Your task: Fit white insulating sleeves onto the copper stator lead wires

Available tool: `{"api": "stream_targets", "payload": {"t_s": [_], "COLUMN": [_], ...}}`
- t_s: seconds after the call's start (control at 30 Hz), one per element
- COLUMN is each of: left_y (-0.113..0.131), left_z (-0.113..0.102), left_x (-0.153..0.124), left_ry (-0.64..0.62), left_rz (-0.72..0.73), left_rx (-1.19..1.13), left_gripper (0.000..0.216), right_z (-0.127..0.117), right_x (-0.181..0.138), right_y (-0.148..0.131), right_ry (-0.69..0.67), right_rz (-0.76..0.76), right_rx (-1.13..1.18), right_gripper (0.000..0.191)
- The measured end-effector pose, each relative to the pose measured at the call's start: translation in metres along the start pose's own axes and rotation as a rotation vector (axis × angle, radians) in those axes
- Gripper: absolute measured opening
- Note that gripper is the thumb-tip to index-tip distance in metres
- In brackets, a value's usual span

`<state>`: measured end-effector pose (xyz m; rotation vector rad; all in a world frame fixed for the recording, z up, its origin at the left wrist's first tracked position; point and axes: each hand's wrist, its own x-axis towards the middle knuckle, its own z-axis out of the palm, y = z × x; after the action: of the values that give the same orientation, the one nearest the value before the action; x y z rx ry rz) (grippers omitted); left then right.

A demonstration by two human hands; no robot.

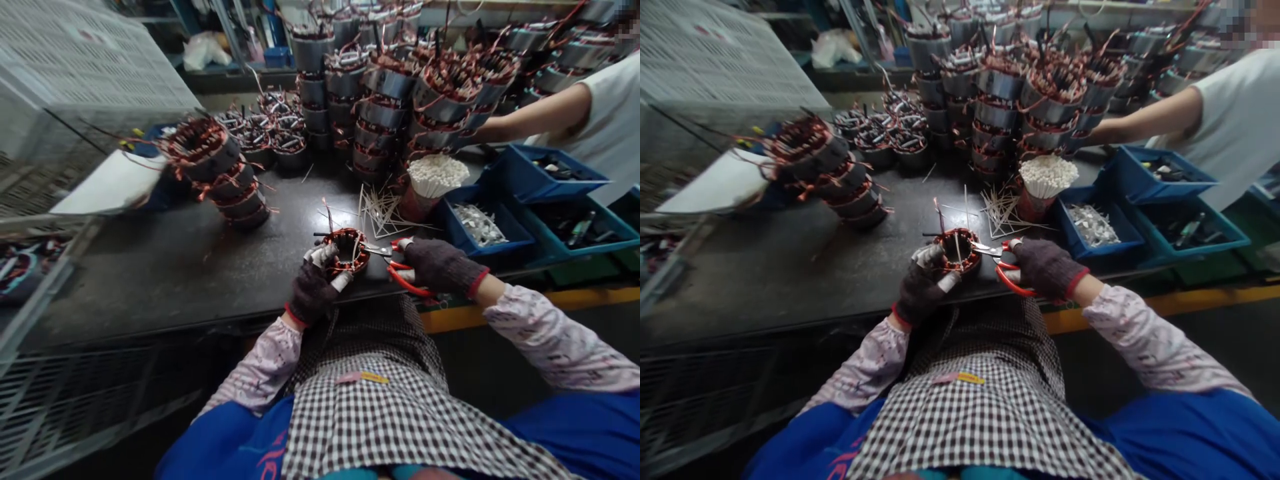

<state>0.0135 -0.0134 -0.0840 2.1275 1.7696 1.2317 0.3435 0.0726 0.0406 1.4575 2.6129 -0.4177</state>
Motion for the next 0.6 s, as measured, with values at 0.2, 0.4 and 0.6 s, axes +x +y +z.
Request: {"api": "stream_targets", "payload": {"t_s": [0.2, 0.4, 0.6], "left_y": [-0.001, 0.001, 0.003], "left_z": [0.003, 0.0, -0.001], "left_x": [-0.003, 0.0, 0.001], "left_ry": [0.026, 0.003, -0.041], "left_rz": [0.008, 0.029, 0.014], "left_rx": [0.031, -0.049, -0.035], "left_gripper": [0.072, 0.076, 0.084], "right_z": [0.006, 0.003, 0.007], "right_x": [0.019, 0.044, 0.007], "right_y": [0.009, -0.009, 0.012], "right_ry": [-0.031, 0.033, 0.016], "right_rz": [0.062, 0.03, -0.037], "right_rx": [0.326, -0.052, 0.064], "right_gripper": [0.038, 0.056, 0.043]}}
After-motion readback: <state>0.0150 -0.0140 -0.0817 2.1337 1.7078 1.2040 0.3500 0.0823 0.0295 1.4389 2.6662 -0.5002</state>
